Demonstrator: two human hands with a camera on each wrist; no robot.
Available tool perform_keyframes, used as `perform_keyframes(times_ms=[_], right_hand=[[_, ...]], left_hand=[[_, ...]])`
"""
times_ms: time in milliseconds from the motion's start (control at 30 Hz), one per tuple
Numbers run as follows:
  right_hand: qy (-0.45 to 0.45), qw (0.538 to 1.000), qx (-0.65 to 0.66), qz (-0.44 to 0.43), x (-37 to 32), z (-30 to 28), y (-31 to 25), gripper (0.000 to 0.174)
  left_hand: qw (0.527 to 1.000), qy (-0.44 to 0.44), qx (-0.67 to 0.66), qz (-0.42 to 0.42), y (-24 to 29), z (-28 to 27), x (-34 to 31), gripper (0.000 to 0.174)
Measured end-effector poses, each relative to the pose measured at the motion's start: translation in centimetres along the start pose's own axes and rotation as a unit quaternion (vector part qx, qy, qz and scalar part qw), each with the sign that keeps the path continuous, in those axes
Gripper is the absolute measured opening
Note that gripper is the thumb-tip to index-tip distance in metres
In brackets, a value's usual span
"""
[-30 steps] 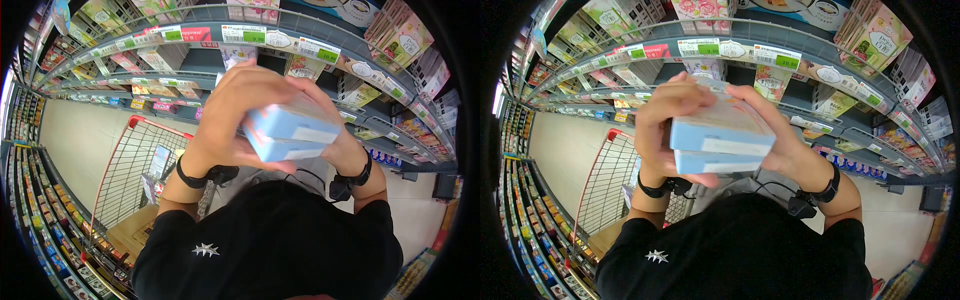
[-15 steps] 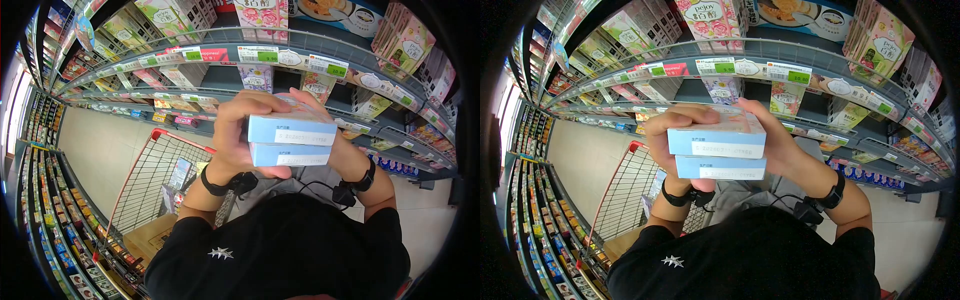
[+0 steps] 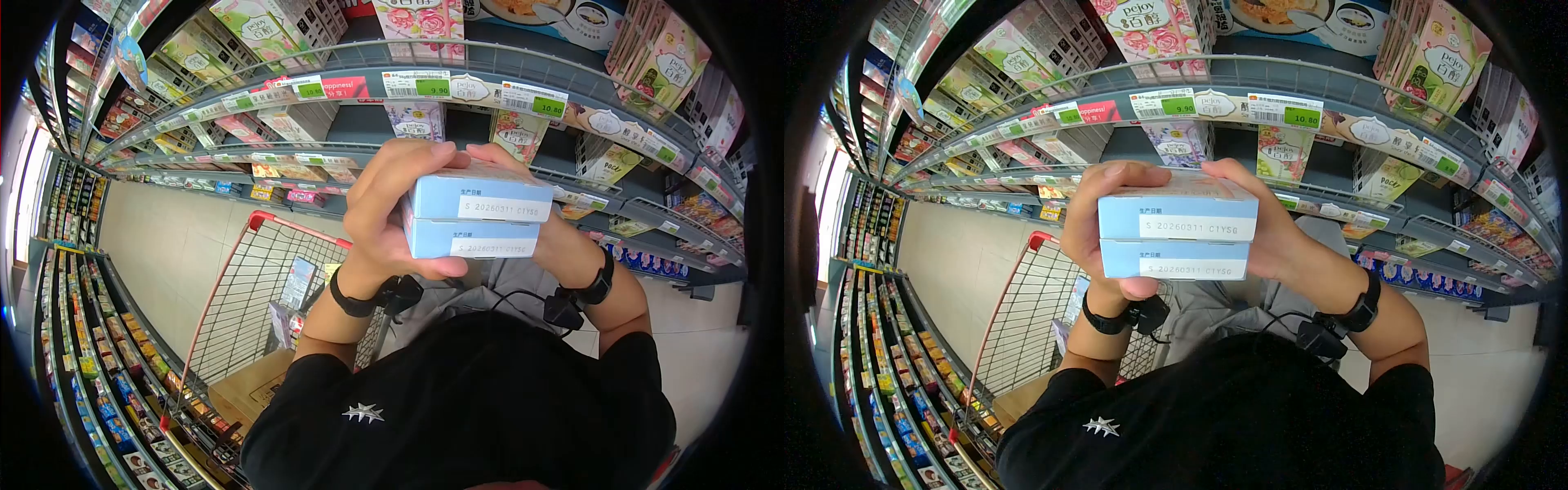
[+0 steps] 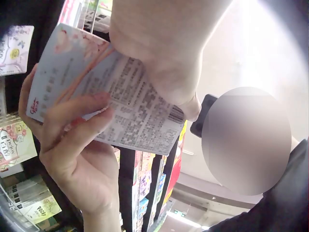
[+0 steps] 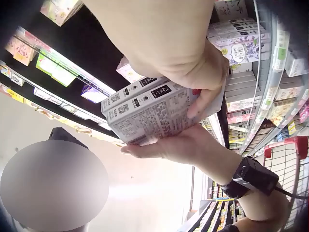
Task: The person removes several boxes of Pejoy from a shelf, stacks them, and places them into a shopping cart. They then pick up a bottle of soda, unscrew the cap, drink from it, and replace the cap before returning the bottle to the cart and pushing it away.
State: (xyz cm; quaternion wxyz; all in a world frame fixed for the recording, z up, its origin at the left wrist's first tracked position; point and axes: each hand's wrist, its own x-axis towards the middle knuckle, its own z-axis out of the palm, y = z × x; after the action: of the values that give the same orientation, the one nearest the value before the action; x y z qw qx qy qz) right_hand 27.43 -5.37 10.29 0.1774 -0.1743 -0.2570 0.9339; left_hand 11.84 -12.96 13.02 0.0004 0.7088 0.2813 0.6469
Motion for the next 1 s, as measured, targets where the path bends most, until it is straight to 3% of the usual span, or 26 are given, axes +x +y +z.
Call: perform_keyframes(times_ms=[200,267,367,467,533,600,700,733,833,933,967,1000], right_hand=[[-0.039,0.998,0.021,0.04,-0.1,-0.1,-0.3,0.043],[0.067,0.987,-0.13,-0.068,-2.4,3.2,-0.2,0.043],[0.026,0.982,-0.177,-0.067,-3.1,3.1,-0.7,0.053],[-0.077,0.993,-0.064,0.059,-3.3,0.2,-1.6,0.064],[-0.077,0.993,-0.074,0.044,-4.4,-0.2,-1.9,0.063],[-0.068,0.995,-0.066,0.022,-5.9,0.0,-2.3,0.061],[-0.095,0.98,-0.163,-0.055,-8.0,-0.4,-4.2,0.059],[-0.053,0.968,-0.219,-0.111,-9.2,0.7,-4.8,0.059],[0.001,0.898,-0.327,-0.294,-11.1,1.0,-7.0,0.059],[0.094,0.704,-0.493,-0.502,-11.4,1.7,-9.2,0.059],[0.112,0.66,-0.535,-0.515,-11.5,2.1,-10.1,0.058],[0.129,0.613,-0.576,-0.526,-11.5,2.6,-10.9,0.058]], left_hand=[[0.999,0.001,-0.025,0.033,-0.5,0.2,-0.1,0.081],[0.999,-0.001,-0.032,0.041,-0.6,0.0,-0.3,0.077],[0.997,-0.003,0.007,0.071,-0.1,-0.6,-0.2,0.074],[0.994,-0.027,0.02,0.103,1.3,-0.5,0.5,0.062],[0.99,-0.077,0.052,0.103,2.6,-0.6,0.4,0.051],[0.971,-0.128,0.066,0.189,2.9,0.1,0.6,0.054],[0.958,-0.173,0.065,0.22,3.7,1.3,1.8,0.054],[0.965,-0.163,0.048,0.2,3.5,1.4,2.4,0.056],[0.991,-0.092,-0.017,0.093,2.0,1.6,4.1,0.061],[0.987,-0.027,-0.117,-0.103,0.6,3.3,6.0,0.066],[0.965,-0.025,-0.198,-0.172,0.5,4.3,7.0,0.066],[0.968,-0.046,-0.182,-0.166,-0.1,5.0,8.0,0.064]])
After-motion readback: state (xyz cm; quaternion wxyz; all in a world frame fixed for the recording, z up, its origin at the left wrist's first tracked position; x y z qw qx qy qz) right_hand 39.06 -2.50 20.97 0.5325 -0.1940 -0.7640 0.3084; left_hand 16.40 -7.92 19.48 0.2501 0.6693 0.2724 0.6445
